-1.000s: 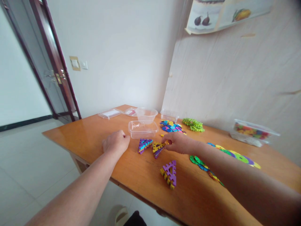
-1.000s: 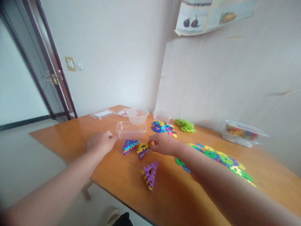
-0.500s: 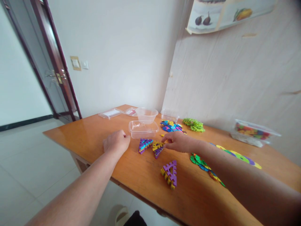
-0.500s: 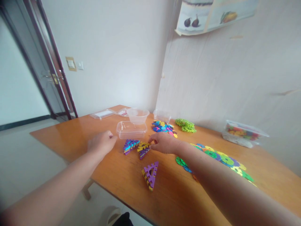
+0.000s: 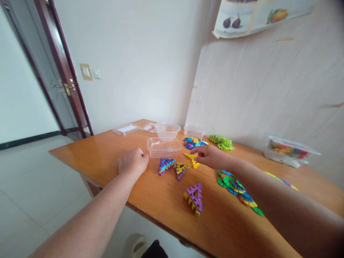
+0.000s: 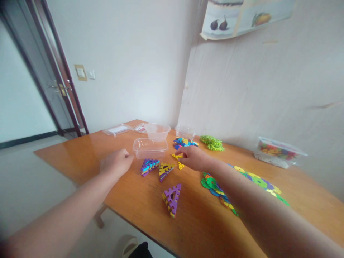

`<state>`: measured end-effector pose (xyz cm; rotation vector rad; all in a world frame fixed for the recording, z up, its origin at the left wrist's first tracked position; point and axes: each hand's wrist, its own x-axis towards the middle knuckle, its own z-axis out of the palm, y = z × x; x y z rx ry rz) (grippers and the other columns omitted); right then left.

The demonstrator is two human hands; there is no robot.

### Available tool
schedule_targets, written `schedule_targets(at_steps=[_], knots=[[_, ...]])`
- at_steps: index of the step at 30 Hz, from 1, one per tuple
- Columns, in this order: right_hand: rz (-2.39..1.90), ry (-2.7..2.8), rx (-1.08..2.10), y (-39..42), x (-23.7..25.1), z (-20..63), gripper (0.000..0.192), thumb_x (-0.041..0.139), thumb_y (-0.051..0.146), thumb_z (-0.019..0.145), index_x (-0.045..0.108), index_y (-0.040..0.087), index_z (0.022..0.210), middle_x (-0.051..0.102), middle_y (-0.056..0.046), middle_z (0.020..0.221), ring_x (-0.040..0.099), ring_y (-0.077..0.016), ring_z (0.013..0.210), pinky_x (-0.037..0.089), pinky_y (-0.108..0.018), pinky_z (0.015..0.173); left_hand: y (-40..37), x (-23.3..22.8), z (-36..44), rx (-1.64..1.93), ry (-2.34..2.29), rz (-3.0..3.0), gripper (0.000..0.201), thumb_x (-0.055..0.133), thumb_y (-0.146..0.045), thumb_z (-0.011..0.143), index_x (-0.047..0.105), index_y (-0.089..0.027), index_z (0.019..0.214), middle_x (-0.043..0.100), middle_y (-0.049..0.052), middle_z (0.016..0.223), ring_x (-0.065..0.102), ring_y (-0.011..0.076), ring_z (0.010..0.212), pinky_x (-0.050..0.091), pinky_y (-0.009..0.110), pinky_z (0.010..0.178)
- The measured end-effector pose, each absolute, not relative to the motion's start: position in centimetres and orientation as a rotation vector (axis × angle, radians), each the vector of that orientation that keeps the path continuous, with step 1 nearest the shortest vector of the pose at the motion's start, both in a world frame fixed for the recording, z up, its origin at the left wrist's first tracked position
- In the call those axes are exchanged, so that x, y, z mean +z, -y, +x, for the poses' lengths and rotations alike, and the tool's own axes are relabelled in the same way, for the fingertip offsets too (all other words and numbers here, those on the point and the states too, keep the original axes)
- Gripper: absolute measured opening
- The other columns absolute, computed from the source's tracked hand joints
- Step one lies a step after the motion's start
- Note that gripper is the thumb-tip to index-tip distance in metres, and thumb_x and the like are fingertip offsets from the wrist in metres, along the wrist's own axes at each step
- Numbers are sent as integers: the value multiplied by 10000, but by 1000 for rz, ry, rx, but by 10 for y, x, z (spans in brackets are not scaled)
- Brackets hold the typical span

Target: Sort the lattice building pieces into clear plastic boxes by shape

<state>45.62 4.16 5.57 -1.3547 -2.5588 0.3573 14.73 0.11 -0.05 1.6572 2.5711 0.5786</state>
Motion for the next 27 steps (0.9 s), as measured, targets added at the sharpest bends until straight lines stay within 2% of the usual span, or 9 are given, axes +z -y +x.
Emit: schedule_targets(at_steps=[2,4,9,13,19,24,27], knots=[[-1447,2520,201,-48,60,464,350,555,231,800,718,212,1109,652,3,716,557,-143,643,366,-240,581,-2,-1,147,572,-2571,1655,299,455,-467,845,689,-302,931,730,90,1036,657,339,975,459,449,776],[-1519,2531,66,-52,61,471,334,550,203,789,735,213,1067,705,-23,823,603,-166,734,393,-249,631,-2,-1,147,569,-2571,1657,298,454,-462,846,692,-306,938,730,87,1039,657,332,975,460,440,775],[-1514,2734,16,-51,49,475,343,597,192,778,730,220,1093,716,-67,1119,625,-229,1003,443,-291,838,-3,0,146,564,-2571,1658,292,445,-460,845,681,-305,919,728,80,1051,658,328,963,457,436,758],[-1509,2783,3,-44,43,471,296,622,301,816,730,201,1073,710,-104,1106,619,-262,1038,439,-342,896,-3,0,146,559,-2572,1653,285,447,-466,838,672,-305,906,728,78,1054,658,328,962,451,437,757],[-1480,2798,-8,-38,47,469,324,589,430,855,732,205,1039,708,-109,1081,626,-260,1015,445,-335,854,-4,-3,144,561,-2574,1654,283,436,-456,838,668,-311,908,727,75,1052,657,333,963,447,444,759],[-1640,2723,-36,-32,43,456,620,486,722,817,705,198,1067,707,-138,1055,646,-277,921,446,-328,696,-6,-6,142,567,-2576,1658,293,434,-468,834,671,-312,910,726,78,1042,653,344,969,448,455,760],[-1706,2731,-65,-27,42,449,578,525,681,801,712,192,1045,716,-141,1025,653,-279,886,437,-315,643,-6,-5,142,569,-2568,1669,294,436,-471,833,669,-310,908,726,77,1041,653,340,973,449,447,754]])
